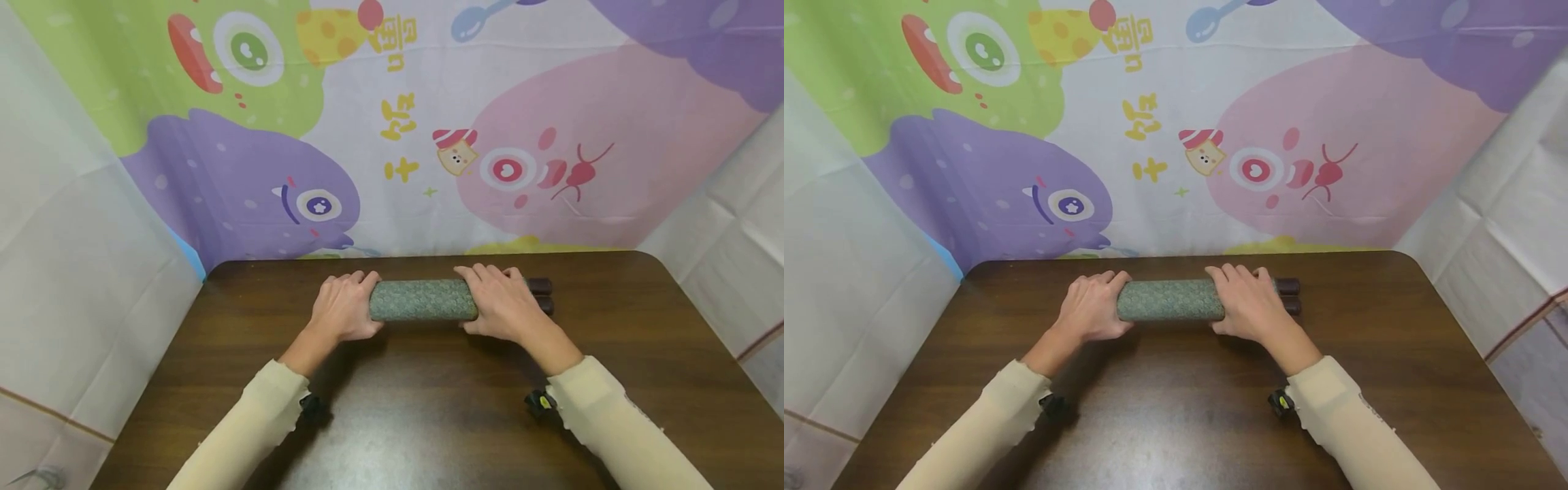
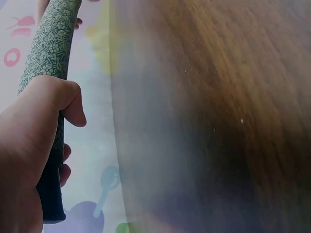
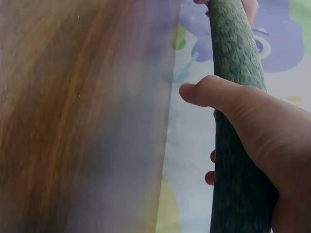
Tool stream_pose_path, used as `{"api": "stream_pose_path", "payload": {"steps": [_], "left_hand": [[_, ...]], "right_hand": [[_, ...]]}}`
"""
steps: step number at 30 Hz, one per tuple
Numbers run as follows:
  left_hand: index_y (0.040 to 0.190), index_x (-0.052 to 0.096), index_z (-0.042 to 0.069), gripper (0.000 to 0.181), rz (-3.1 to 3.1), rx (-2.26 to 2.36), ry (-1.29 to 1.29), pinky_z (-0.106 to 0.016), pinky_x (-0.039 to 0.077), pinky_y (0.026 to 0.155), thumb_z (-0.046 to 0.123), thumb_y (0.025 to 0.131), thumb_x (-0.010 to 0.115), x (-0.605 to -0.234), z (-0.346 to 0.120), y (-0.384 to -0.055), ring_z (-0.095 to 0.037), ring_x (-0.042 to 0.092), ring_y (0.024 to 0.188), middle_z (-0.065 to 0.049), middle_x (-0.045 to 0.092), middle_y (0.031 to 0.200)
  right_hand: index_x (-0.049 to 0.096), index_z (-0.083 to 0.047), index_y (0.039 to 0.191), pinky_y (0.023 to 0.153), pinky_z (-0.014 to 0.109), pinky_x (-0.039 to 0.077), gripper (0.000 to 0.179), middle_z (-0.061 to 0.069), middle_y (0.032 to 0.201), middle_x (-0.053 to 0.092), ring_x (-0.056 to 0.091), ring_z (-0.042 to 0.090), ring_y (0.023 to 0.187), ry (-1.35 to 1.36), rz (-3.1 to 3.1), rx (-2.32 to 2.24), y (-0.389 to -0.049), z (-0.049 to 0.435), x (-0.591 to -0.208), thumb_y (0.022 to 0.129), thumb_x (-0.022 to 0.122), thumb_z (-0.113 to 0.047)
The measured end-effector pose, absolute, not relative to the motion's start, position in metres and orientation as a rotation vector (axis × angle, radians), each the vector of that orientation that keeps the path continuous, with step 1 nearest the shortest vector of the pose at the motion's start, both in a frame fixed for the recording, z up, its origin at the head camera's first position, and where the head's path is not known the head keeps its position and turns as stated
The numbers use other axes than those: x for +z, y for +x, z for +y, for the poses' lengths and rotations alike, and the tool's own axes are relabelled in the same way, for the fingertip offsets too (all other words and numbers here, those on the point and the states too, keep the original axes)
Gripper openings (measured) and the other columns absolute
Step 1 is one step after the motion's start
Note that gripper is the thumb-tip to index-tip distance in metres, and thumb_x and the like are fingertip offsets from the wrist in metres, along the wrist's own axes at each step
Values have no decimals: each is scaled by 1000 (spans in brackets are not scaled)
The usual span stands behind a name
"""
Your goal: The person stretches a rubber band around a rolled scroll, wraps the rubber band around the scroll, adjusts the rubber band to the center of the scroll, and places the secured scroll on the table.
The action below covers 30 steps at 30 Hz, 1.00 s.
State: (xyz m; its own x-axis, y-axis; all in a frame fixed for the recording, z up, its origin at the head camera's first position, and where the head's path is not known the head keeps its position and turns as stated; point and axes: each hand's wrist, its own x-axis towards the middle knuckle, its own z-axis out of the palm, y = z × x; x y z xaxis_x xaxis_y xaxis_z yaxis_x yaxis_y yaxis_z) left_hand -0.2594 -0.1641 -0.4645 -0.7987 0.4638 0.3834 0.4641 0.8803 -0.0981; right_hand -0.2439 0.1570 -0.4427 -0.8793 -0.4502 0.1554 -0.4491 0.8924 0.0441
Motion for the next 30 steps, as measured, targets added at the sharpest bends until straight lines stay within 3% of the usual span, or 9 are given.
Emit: {"api": "stream_pose_path", "payload": {"steps": [16,24,30], "left_hand": [[130,68,17,75,-2710,-32,-631,-50,60,77,52,70,97,-455,-173,-261,-34,78,92,-9,79,105],[130,68,17,76,-2708,-46,-627,-50,60,76,51,69,98,-456,-167,-260,-34,78,92,-9,78,103],[130,69,16,77,-2705,-54,-638,-50,60,77,52,69,97,-455,-162,-259,-35,78,91,-9,79,105]], "right_hand": [[60,-9,155,116,77,43,96,16,146,70,65,41,138,594,-2886,90,-247,183,-441,79,101,-52],[61,-9,151,111,70,47,91,15,146,70,66,39,135,592,-2900,13,-250,172,-439,79,103,-45],[64,-6,145,101,63,53,90,14,136,73,70,36,126,633,-2846,-55,-250,161,-436,76,105,-44]]}}
